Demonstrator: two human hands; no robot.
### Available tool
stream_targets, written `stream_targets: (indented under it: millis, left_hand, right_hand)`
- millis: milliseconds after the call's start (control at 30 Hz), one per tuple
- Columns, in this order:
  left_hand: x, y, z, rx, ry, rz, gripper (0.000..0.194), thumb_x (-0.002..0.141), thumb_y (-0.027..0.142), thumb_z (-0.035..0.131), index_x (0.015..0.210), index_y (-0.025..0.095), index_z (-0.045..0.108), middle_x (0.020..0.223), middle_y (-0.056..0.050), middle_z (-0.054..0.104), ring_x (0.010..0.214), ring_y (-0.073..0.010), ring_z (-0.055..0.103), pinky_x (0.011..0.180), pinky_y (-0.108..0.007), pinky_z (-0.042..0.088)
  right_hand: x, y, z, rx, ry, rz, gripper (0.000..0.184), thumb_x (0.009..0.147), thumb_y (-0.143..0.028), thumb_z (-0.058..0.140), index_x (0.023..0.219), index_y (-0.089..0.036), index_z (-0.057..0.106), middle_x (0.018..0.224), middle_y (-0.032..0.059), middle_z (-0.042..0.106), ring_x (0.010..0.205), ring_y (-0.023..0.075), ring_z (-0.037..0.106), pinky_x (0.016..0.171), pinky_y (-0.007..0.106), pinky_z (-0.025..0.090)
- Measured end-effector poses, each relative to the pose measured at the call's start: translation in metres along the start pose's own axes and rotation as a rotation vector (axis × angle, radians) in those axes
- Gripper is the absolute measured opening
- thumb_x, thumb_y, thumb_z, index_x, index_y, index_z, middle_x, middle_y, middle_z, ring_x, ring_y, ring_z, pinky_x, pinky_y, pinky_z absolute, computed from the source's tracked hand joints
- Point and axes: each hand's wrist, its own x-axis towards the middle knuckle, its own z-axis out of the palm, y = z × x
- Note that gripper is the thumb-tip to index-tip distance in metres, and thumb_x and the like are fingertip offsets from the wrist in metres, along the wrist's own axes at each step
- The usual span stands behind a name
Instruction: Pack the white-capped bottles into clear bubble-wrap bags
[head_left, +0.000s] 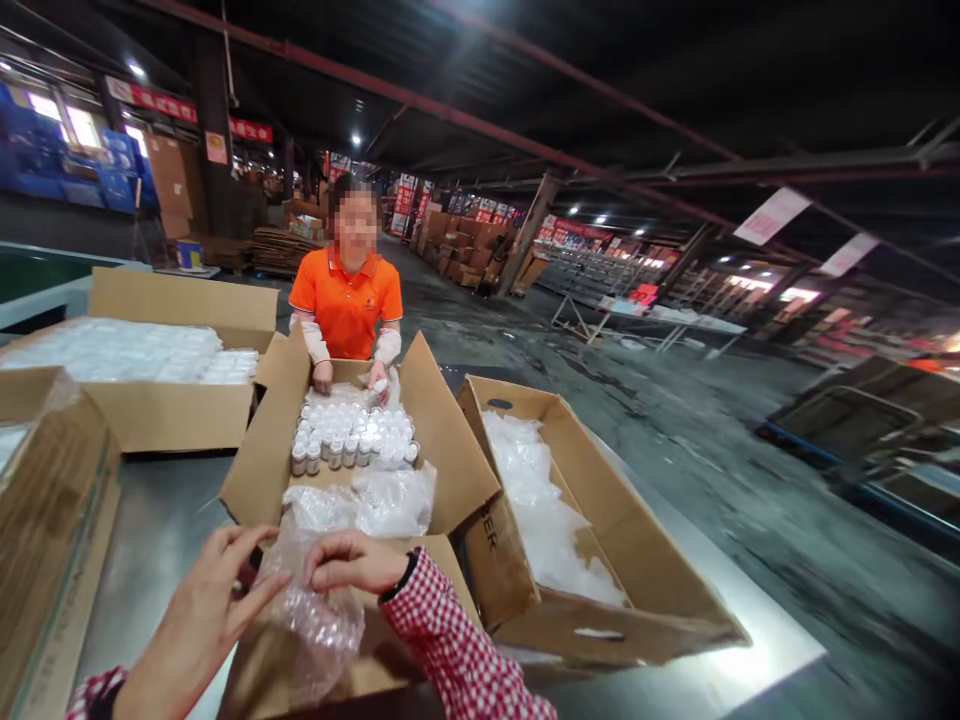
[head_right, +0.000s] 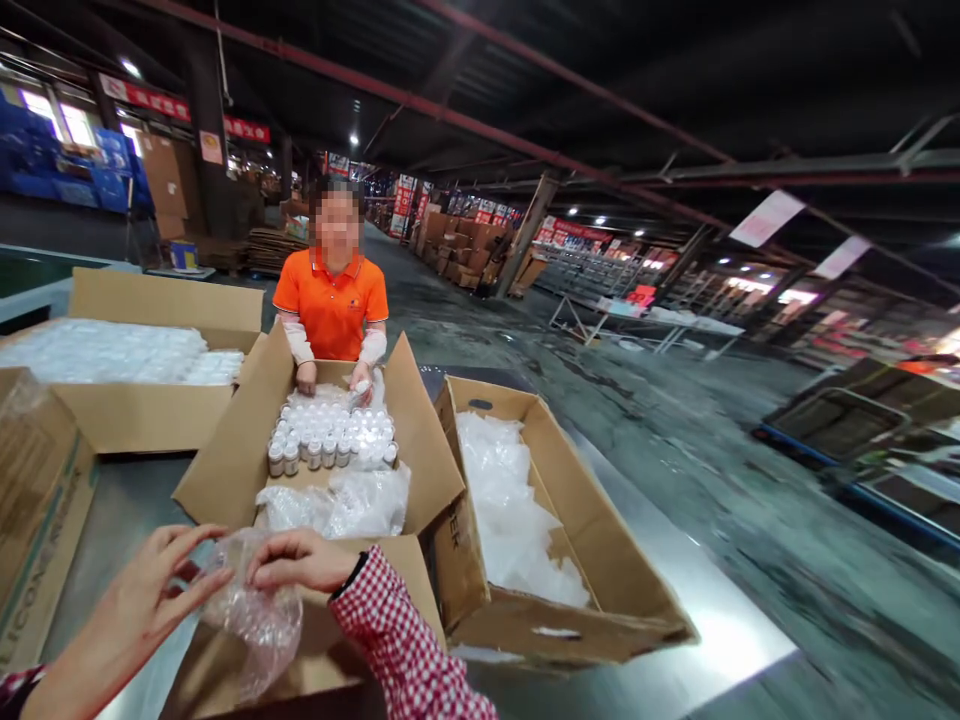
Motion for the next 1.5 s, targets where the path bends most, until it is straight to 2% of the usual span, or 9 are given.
stream_targets:
  millis: [67, 200, 333, 500, 667, 967, 1133, 1267, 1500]
  left_hand:
    - [0.007, 0.001, -0.005, -0.153, -0.032, -0.067, 0.060, 0.071, 0.066, 0.057, 0.109, 0.019, 0.061, 0.104, -0.010, 0.060, 0.075, -0.0222, 0.064, 0.067, -0.033, 0.056]
    - [0.009, 0.005, -0.018, -0.298, -0.247, -0.141, 0.055, 0.074, 0.062, 0.056, 0.111, 0.023, 0.062, 0.106, -0.009, 0.067, 0.103, -0.0276, 0.061, 0.080, -0.031, 0.054]
    - [0.006, 0.003, -0.014, -0.195, -0.420, -0.171, 0.048, 0.073, 0.063, 0.053, 0.094, 0.022, 0.065, 0.080, -0.005, 0.065, 0.063, -0.0207, 0.061, 0.049, -0.025, 0.047]
    - [0.006, 0.000, -0.008, -0.034, -0.279, -0.217, 0.043, 0.079, 0.057, 0.050, 0.060, 0.020, 0.043, 0.055, 0.005, 0.036, 0.048, -0.0122, 0.042, 0.047, -0.021, 0.029]
    - [0.000, 0.000, -0.019, 0.084, -0.283, -0.216, 0.046, 0.083, 0.060, 0.043, 0.060, 0.021, 0.033, 0.059, 0.004, 0.034, 0.058, -0.0142, 0.040, 0.055, -0.024, 0.025]
    - [0.003, 0.012, -0.028, 0.176, -0.253, -0.183, 0.032, 0.091, 0.045, 0.036, 0.078, 0.023, 0.055, 0.067, 0.002, 0.056, 0.063, -0.0159, 0.053, 0.062, -0.025, 0.032]
    - [0.007, 0.024, -0.025, 0.218, -0.206, -0.161, 0.030, 0.092, 0.037, 0.033, 0.073, 0.022, 0.051, 0.058, 0.004, 0.052, 0.055, -0.0151, 0.053, 0.058, -0.025, 0.031]
    - [0.006, 0.036, -0.021, 0.184, -0.162, -0.115, 0.027, 0.091, 0.034, 0.033, 0.074, 0.021, 0.049, 0.058, 0.004, 0.052, 0.053, -0.0153, 0.054, 0.057, -0.025, 0.032]
    - [-0.008, 0.045, -0.013, -0.057, -0.019, -0.065, 0.026, 0.089, 0.038, 0.038, 0.074, 0.021, 0.050, 0.056, 0.005, 0.046, 0.050, -0.0140, 0.049, 0.052, -0.023, 0.033]
  right_hand:
    - [0.003, -0.001, -0.009, -0.048, -0.026, 0.029, 0.045, 0.059, -0.055, 0.077, 0.078, -0.016, 0.066, 0.071, -0.0012, 0.063, 0.064, 0.0111, 0.059, 0.068, 0.027, 0.048]
    - [0.023, 0.013, -0.043, -0.186, 0.321, -0.034, 0.048, 0.062, -0.064, 0.069, 0.075, -0.018, 0.066, 0.064, -0.0022, 0.061, 0.058, 0.0122, 0.056, 0.058, 0.027, 0.047]
    - [0.048, 0.022, -0.112, -0.394, 0.623, 0.056, 0.038, 0.085, -0.050, 0.052, 0.092, -0.015, 0.065, 0.070, -0.0007, 0.061, 0.065, 0.0144, 0.060, 0.063, 0.029, 0.049]
    - [0.064, 0.027, -0.191, -0.792, 1.031, 0.252, 0.025, 0.089, -0.031, 0.056, 0.106, -0.013, 0.059, 0.113, 0.0084, 0.059, 0.106, 0.0227, 0.056, 0.093, 0.044, 0.044]
    - [0.075, 0.048, -0.209, -1.026, 1.152, 0.333, 0.021, 0.087, -0.026, 0.060, 0.103, -0.013, 0.061, 0.118, 0.0093, 0.058, 0.116, 0.0258, 0.050, 0.100, 0.050, 0.037]
    - [0.074, 0.052, -0.196, -0.802, 1.228, 0.074, 0.019, 0.080, -0.026, 0.056, 0.091, -0.010, 0.054, 0.087, 0.0076, 0.060, 0.086, 0.0208, 0.058, 0.077, 0.034, 0.044]
    - [0.041, 0.000, -0.134, -0.542, 1.242, -0.248, 0.041, 0.078, -0.043, 0.053, 0.108, -0.017, 0.042, 0.105, 0.0091, 0.057, 0.081, 0.0173, 0.061, 0.074, 0.032, 0.049]
    - [-0.001, -0.048, -0.042, -0.208, 0.775, -0.666, 0.039, 0.073, -0.039, 0.070, 0.102, -0.024, 0.050, 0.102, 0.0066, 0.062, 0.093, 0.0231, 0.063, 0.081, 0.039, 0.050]
    - [-0.027, -0.054, 0.021, -0.764, 0.194, -0.432, 0.031, 0.084, -0.025, 0.059, 0.116, -0.022, 0.056, 0.104, 0.0091, 0.064, 0.091, 0.0225, 0.060, 0.082, 0.039, 0.048]
